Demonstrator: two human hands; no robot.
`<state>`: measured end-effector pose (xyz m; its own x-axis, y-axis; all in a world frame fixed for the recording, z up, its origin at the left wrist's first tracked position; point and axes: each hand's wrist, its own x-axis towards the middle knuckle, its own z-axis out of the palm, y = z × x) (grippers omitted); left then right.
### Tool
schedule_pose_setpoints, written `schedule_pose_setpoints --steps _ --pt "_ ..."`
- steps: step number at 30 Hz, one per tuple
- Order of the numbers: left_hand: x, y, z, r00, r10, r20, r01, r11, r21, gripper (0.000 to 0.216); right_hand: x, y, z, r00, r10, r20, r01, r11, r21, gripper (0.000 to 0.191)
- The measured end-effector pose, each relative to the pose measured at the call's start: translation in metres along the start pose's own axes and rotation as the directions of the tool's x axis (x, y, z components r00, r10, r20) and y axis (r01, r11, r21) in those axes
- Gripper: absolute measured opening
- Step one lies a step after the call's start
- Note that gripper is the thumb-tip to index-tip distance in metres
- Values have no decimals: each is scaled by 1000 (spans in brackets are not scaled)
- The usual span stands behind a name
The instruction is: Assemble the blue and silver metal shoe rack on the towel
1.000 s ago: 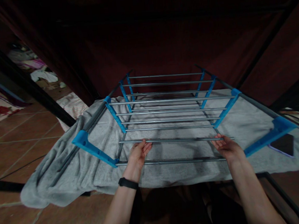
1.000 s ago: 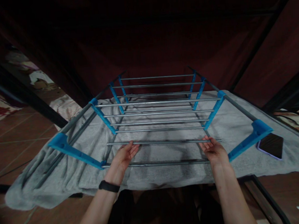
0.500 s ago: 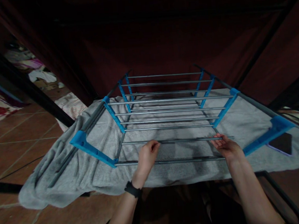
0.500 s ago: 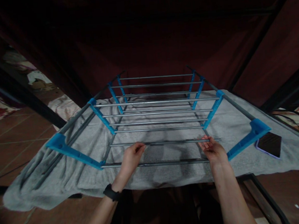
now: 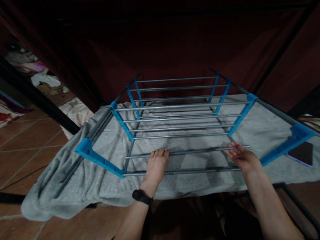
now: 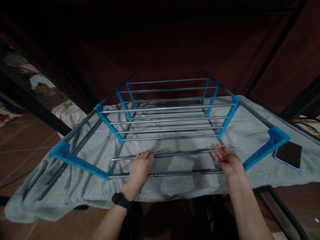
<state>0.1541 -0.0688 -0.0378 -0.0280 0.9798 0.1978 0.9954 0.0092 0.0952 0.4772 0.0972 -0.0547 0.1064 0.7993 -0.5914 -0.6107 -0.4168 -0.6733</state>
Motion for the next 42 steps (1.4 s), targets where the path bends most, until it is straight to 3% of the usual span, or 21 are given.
schedule_pose_setpoints --steps 6,18,25,42 --pt "0 4 0 999 35 24 -36 998 52 36 4 -1 -4 998 24 -49 -24 1000 -1 23" --pt "1 4 6 996 68 52 -71 996 59 33 8 -9 -9 993 41 -109 -37 998 42 26" --pt "-1 4 8 991 100 87 -104 993 48 44 1 -12 -12 995 32 -98 -23 996 88 46" --pt "-1 8 11 989 148 -2 -146 980 133 45 8 -5 -6 987 34 -156 -14 992 126 38"
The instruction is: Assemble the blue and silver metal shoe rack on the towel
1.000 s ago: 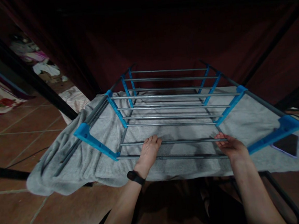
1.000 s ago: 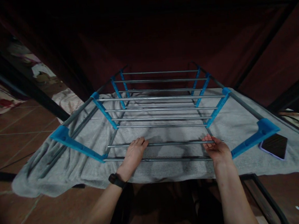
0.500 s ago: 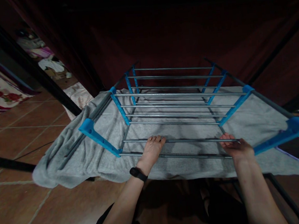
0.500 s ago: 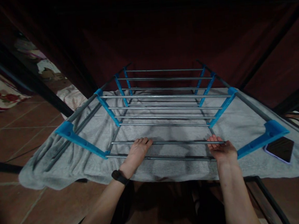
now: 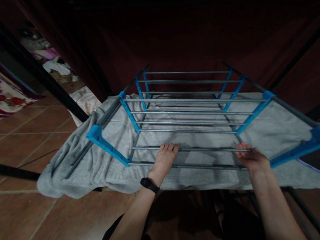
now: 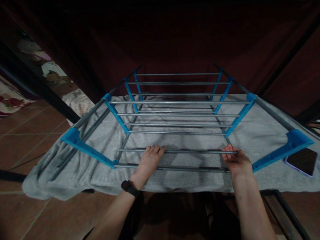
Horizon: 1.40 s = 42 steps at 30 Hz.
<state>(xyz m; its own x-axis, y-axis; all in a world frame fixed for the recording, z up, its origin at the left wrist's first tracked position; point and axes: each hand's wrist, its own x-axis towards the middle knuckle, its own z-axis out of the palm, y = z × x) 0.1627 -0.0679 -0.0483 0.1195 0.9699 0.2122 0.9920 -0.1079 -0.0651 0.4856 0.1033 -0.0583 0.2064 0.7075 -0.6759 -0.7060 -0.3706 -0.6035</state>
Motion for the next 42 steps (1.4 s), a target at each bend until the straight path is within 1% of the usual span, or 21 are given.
schedule_pose_setpoints --steps 5,11,19,24,30,36,42 --pt "1 0 0 1000 -8 4 8 1000 -7 44 0 1 0 1000 17 4 -17 1000 3 38" --pt "1 0 1 1000 3 -6 -3 1000 7 44 -1 4 1 1000 3 -5 -3 1000 -8 38" --pt "2 1 -1 1000 -4 1 4 1000 -7 38 -1 5 1 1000 23 -5 -23 999 -30 39" --pt "2 1 1 1000 0 -3 0 1000 4 36 0 7 1 999 33 14 -32 998 -52 38" --pt "3 2 3 1000 27 -4 -27 1000 10 36 -7 13 6 999 37 8 -37 997 -69 37" --pt "5 3 2 1000 17 20 -17 1000 3 33 -13 18 10 999 37 19 -35 995 -89 34" --pt "4 3 3 1000 3 14 -3 1000 -15 38 -11 17 8 998 36 45 -31 995 -97 36"
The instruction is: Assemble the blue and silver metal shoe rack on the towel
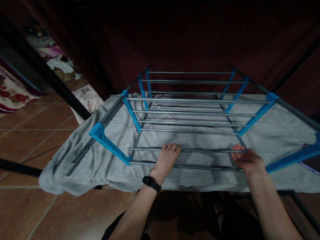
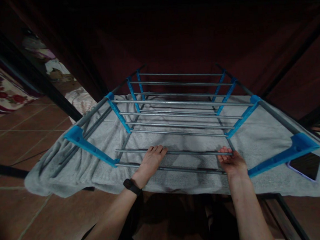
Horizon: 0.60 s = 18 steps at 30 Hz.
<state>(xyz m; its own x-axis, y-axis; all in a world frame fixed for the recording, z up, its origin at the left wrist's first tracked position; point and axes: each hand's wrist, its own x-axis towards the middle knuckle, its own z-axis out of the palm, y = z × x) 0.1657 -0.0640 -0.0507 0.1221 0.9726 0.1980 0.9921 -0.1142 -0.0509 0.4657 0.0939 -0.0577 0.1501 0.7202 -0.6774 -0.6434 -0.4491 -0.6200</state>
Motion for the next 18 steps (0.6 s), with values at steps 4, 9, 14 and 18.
schedule_pose_setpoints --steps 4,9,14,18 --pt "-1 0 0 1000 -20 12 20 1000 -3 41 2 -2 -1 1000 2 -12 -2 1000 13 36" --pt "-1 -3 -5 1000 -22 21 23 999 -27 43 0 -3 -4 1000 0 1 0 999 38 42" --pt "-1 -10 -8 999 -35 25 37 998 -60 45 -3 -6 -7 1000 -12 4 12 996 84 50" --pt "-2 -15 -10 999 -39 18 40 996 -81 48 1 -8 -7 1000 4 -21 -2 995 102 43"
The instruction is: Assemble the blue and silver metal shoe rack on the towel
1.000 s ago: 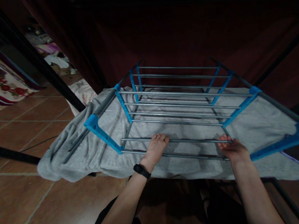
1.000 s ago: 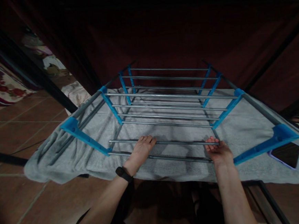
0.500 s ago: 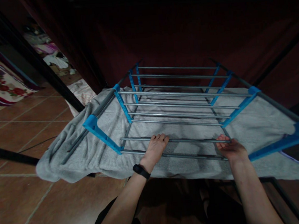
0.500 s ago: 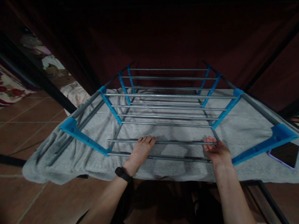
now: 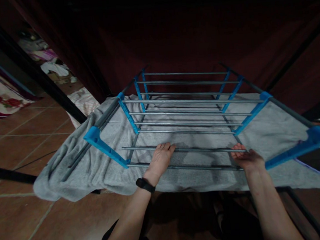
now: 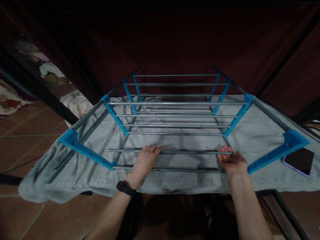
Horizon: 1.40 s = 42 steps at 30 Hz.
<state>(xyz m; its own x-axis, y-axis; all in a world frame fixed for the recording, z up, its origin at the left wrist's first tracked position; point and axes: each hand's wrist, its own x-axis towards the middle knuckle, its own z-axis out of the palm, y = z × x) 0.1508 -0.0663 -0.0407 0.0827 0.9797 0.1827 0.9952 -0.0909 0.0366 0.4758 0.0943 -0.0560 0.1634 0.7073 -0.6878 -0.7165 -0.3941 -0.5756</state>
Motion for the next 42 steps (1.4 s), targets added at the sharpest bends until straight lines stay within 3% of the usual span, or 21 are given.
schedule_pose_setpoints --steps 6,20,31,42 --pt "-2 -3 -4 999 -34 -17 34 999 -26 48 6 1 3 999 34 -17 -34 999 -9 34" --pt "-6 -23 -19 990 -137 -26 136 990 -24 24 20 -5 -5 1000 10 -17 -10 1000 7 27" --pt "-9 -25 -22 998 -19 -64 10 992 -128 11 11 -7 -7 999 -27 -21 28 998 55 33" --pt "-10 -26 -22 996 33 -89 -42 994 -98 19 13 -9 -5 999 -35 -11 35 997 62 28"
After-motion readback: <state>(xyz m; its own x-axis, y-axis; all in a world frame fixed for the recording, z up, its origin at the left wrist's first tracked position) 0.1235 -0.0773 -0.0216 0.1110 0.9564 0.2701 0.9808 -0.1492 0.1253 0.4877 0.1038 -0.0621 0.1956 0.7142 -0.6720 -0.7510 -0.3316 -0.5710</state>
